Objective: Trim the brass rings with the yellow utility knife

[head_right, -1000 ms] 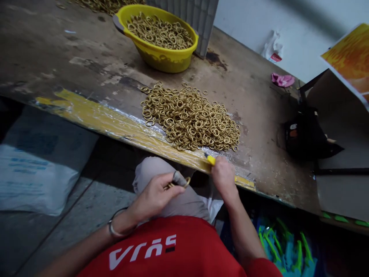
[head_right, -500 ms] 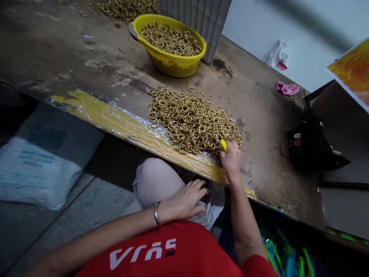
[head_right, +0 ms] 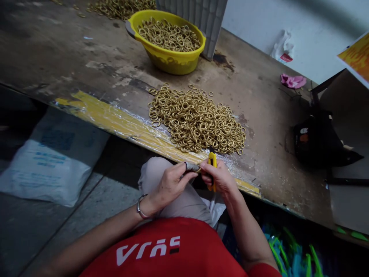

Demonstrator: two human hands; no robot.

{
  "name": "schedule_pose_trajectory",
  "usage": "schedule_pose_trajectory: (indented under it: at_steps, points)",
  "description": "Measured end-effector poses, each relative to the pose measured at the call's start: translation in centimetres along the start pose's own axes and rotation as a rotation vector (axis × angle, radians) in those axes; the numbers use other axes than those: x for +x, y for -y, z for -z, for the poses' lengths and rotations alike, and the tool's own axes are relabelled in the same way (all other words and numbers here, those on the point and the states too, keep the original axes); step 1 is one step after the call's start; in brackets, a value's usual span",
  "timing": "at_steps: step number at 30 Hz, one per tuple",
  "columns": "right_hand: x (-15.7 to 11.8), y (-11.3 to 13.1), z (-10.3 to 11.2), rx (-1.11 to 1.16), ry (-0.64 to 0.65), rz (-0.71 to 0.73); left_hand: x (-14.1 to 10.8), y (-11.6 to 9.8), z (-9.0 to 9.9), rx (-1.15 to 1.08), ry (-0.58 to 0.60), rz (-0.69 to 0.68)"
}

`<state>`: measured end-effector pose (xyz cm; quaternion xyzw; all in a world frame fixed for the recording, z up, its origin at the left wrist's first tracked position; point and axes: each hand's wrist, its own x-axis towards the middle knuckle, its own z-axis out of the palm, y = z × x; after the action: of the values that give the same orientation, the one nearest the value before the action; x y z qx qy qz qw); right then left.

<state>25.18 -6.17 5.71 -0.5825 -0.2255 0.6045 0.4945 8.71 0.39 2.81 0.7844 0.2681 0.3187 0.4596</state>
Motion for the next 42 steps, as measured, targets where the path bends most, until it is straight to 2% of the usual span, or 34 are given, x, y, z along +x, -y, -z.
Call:
schedule_pose_trajectory:
  at_steps: [4,6,8,11,18,23,26,28,30,33,35,38,42]
  points:
    - [-0.5,0.1,-0.7,-0.188,-0.014,0.070,0.0,-0.2,0.5,-0.224,0.044,0.265]
    - [-1.2,0.3,-1.0,-0.455,-0.083,0.213,0.2,-0.2,0.9,-0.444,0.093,0.407]
    - [-1.9,0.1,-1.2,-0.779,-0.166,0.394,0.3,-0.3,1.2,-0.620,0.105,0.492]
    - [-2.5,-0.5,-1.4,-1.119,-0.217,0.522,0.2,-0.4,1.5,-0.706,0.087,0.516]
    - [-2.4,-1.4,-1.9,-1.458,-0.226,0.447,-0.1,-0.2,1.1,-0.653,0.121,0.455]
    - [-1.3,-1.4,-1.6,-1.611,-0.249,0.394,-0.5,-0.8,1.9,-0.402,0.092,0.319]
    - [0.0,-0.9,0.2,-1.674,-0.431,0.264,-1.0,-2.1,3.1,-0.380,0.141,0.147]
    - [0.9,-0.2,1.6,-1.644,-0.562,0.281,-1.3,-2.7,3.8,-0.421,0.218,0.075]
    - [1.9,0.7,2.4,-1.565,-0.617,0.446,-1.3,-2.6,4.0,-0.489,0.250,0.145]
    - [4.0,2.2,2.4,-1.468,-0.651,0.680,-1.1,-1.7,3.5,-0.629,0.231,0.352]
    - [5.5,3.0,2.1,-1.475,-0.682,0.706,-0.9,-1.0,3.2,-0.745,0.202,0.454]
    - [7.3,3.7,1.9,-1.510,-0.685,0.655,-0.9,-0.5,3.3,-0.942,0.207,0.544]
    - [6.9,4.1,1.9,-1.333,-0.638,0.754,-0.6,0.0,4.1,-1.143,0.234,0.626]
